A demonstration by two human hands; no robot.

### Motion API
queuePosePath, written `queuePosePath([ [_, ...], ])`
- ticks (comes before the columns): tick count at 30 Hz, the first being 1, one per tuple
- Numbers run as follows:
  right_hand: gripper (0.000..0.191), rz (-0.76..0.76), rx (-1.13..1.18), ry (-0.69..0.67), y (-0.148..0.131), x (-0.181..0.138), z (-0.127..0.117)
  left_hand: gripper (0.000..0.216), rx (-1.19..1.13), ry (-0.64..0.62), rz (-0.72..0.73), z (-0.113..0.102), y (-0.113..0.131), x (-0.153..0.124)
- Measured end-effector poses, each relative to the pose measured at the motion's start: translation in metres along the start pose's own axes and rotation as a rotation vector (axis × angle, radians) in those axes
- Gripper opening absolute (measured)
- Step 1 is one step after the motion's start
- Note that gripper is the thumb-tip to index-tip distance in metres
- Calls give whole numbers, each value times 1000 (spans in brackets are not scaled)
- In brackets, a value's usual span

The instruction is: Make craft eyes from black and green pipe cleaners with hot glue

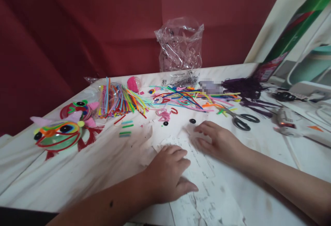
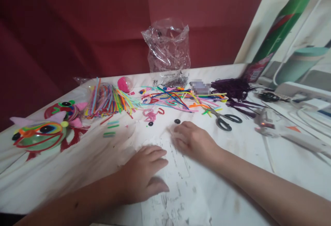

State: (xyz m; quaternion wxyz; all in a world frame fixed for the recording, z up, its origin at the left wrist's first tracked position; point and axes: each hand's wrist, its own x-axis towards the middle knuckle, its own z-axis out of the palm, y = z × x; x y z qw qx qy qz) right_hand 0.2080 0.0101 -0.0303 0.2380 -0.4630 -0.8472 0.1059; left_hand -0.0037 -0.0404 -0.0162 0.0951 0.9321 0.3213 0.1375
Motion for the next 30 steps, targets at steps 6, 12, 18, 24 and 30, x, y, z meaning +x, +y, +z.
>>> queuePosePath([
  [6,19,-105,130,-165,1,1,-5,36,-2,-43,-28,5,-1,-2],
  [12,19,273,142,79,41,13,-4,32,5,-53,-17,4,-3,-1],
  [18,20,246,17,2,55,25,-2,30,-19,-24,-6,5,-4,-2],
  [24,28,183,-27,-58,48,51,-5,28,-24,-24,1,5,-7,-2],
  [30,16,205,4,-93,48,62,-2,28,-27,-35,8,3,-8,-2],
])
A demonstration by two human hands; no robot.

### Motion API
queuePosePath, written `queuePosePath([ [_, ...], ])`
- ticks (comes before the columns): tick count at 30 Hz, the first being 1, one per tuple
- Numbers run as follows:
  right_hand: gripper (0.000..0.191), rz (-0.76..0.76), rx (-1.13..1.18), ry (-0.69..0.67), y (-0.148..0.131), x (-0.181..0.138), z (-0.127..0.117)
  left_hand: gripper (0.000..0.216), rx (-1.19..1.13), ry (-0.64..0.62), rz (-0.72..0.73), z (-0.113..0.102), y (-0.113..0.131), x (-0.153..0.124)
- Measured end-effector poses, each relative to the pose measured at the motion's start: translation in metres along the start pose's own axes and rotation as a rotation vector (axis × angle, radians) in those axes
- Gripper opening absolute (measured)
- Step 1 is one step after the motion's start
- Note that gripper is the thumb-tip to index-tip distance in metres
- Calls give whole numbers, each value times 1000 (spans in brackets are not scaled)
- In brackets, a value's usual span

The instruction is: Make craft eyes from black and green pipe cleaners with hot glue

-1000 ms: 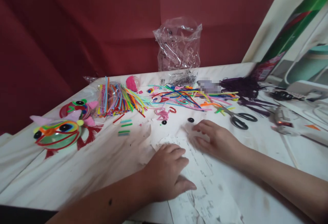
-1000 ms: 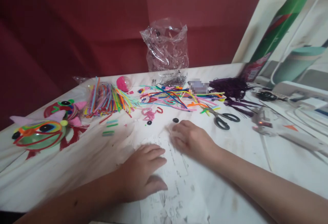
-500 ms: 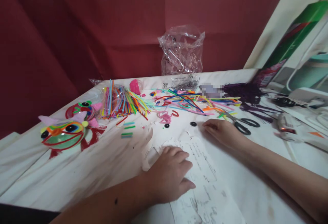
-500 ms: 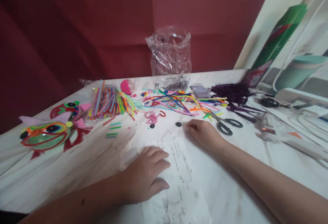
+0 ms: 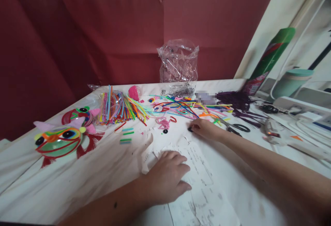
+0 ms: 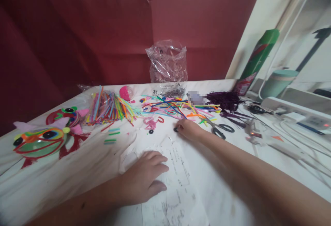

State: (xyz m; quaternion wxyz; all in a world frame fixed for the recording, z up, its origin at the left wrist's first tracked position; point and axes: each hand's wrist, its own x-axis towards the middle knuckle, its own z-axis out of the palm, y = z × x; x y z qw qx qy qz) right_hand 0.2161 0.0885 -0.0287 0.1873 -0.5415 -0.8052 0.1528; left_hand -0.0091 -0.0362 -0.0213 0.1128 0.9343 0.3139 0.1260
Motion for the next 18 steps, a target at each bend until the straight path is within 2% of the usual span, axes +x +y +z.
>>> queuePosePath([
  [3,5,23,65,11,2,-4,1,26,-4,-3,7,0,-1,0],
  [5,8,32,137,6,2,-8,1,24,-23,10,14,2,-1,0],
  [8,18,36,270,-21,-8,-18,4,19,-128,142,-33,6,-2,1],
  [10,24,28,392,-58,-22,-28,7,14,-242,276,-135,8,-2,2],
  [13,28,33,681,-171,-47,-45,16,10,-458,414,-374,9,-4,6],
  [15,29,50,835,-238,-62,-54,22,9,-615,450,-486,8,-5,8],
  [18,28,52,906,-230,-73,-61,29,10,-784,441,-509,7,-8,11],
])
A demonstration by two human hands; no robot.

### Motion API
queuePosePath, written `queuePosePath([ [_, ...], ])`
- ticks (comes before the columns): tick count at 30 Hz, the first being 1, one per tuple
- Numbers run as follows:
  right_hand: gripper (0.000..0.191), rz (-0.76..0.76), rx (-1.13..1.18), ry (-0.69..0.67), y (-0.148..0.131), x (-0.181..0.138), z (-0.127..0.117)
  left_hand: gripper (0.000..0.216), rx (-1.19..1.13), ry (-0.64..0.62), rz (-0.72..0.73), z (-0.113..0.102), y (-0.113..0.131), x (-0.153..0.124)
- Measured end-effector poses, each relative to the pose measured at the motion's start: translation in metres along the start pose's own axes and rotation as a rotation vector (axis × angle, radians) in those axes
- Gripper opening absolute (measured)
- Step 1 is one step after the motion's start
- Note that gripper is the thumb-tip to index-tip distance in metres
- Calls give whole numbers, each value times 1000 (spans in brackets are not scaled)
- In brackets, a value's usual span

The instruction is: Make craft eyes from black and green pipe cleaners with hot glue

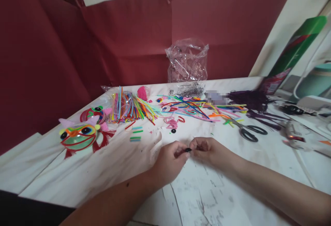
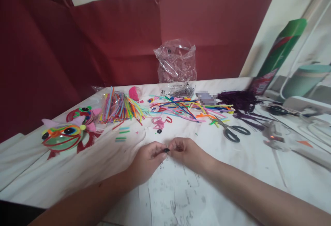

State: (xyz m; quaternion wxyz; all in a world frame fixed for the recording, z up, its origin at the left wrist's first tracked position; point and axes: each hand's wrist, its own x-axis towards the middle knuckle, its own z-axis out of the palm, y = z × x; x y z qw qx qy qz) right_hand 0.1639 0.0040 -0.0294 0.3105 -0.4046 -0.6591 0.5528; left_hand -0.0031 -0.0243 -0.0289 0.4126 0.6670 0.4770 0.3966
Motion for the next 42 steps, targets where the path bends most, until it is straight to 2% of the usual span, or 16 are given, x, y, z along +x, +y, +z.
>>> queuePosePath([
  [4,29,11,38,41,3,-1,4,9,-102,-25,-48,-1,-1,2],
  [10,31,14,13,16,9,-4,5,8,-175,-8,-155,-3,2,3],
  [16,32,-32,6,53,6,-9,11,8,-136,-11,-141,-1,-2,5],
  [19,33,-12,-31,99,6,-2,4,15,-165,1,-157,1,-3,4],
  [22,32,8,-263,215,9,13,-15,12,68,13,-10,0,-3,1],
  [24,27,6,-451,279,11,26,-32,11,294,-33,158,-1,-4,-2],
  [26,22,17,-575,315,14,37,-48,14,414,-101,270,-2,-5,-4],
  [30,16,35,-744,361,15,51,-72,14,483,-160,335,-3,-4,-6],
  [34,15,-25,-852,434,6,55,-86,8,543,-169,400,-3,-2,-6],
  [37,23,-142,-881,402,-4,59,-80,7,551,-200,478,-1,-4,-7],
  [42,22,-365,-924,89,-10,72,-36,9,591,-273,523,1,-6,-9],
])
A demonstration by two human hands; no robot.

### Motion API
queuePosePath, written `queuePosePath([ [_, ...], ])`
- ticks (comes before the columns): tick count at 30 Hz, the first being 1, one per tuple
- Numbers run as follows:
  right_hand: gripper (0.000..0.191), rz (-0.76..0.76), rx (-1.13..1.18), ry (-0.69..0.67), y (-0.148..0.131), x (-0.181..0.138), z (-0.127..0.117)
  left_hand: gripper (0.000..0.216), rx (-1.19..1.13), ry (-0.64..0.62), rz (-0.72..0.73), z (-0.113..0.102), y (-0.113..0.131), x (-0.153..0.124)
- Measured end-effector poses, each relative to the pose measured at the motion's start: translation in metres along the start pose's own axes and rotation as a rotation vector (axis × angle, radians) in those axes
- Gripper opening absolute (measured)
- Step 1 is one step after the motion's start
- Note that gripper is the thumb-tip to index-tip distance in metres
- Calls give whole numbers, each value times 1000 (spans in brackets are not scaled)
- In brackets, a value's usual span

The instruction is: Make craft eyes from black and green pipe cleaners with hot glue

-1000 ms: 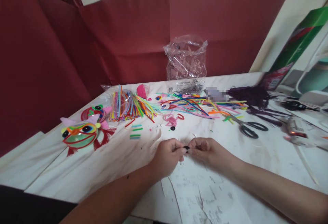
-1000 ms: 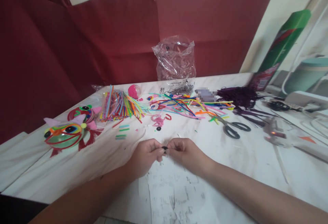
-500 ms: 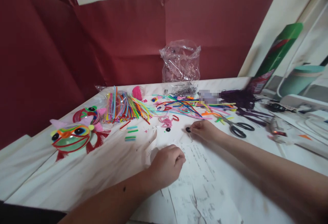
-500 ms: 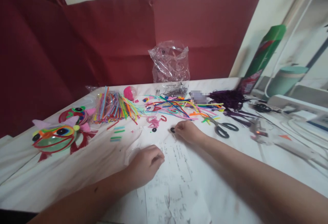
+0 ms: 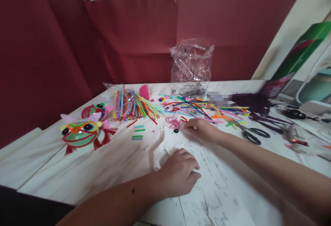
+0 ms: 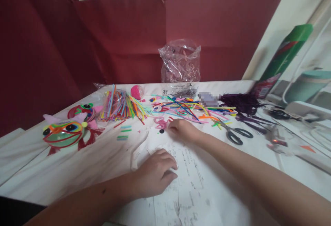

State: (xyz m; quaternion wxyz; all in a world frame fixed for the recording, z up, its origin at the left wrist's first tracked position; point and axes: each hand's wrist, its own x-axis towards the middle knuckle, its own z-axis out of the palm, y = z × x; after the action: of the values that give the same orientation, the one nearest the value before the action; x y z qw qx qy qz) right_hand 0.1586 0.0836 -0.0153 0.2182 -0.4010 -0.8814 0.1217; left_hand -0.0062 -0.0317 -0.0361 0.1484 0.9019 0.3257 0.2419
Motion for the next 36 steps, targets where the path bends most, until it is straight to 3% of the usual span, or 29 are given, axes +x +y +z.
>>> queuePosePath([
  [3,27,-127,-17,-62,-14,11,19,9,11,-26,-6,-1,0,0],
  [6,28,-148,-48,-69,-17,20,31,8,27,-52,4,-4,0,0],
  [12,21,-70,-17,-73,-9,19,30,7,21,-81,28,-5,-1,-1],
  [16,16,46,104,-84,-2,1,18,7,-90,31,-83,-6,-1,0],
  [19,17,125,186,-52,-5,-19,10,11,-300,149,-326,-9,-2,3],
  [22,20,132,235,50,-21,-39,4,14,-660,170,-540,-10,-3,8],
  [25,16,-27,244,158,-42,-53,3,25,-1000,186,-617,-7,-5,12],
  [28,19,-159,287,154,-55,-62,3,29,-1165,234,-621,-5,-6,13],
  [30,21,-90,360,139,-57,-65,3,27,-1174,264,-624,-6,-7,14],
  [32,23,71,462,130,-56,-67,3,23,-1115,276,-626,-7,-6,14],
  [36,23,278,660,53,-52,-69,2,18,-989,227,-619,-10,-3,15],
])
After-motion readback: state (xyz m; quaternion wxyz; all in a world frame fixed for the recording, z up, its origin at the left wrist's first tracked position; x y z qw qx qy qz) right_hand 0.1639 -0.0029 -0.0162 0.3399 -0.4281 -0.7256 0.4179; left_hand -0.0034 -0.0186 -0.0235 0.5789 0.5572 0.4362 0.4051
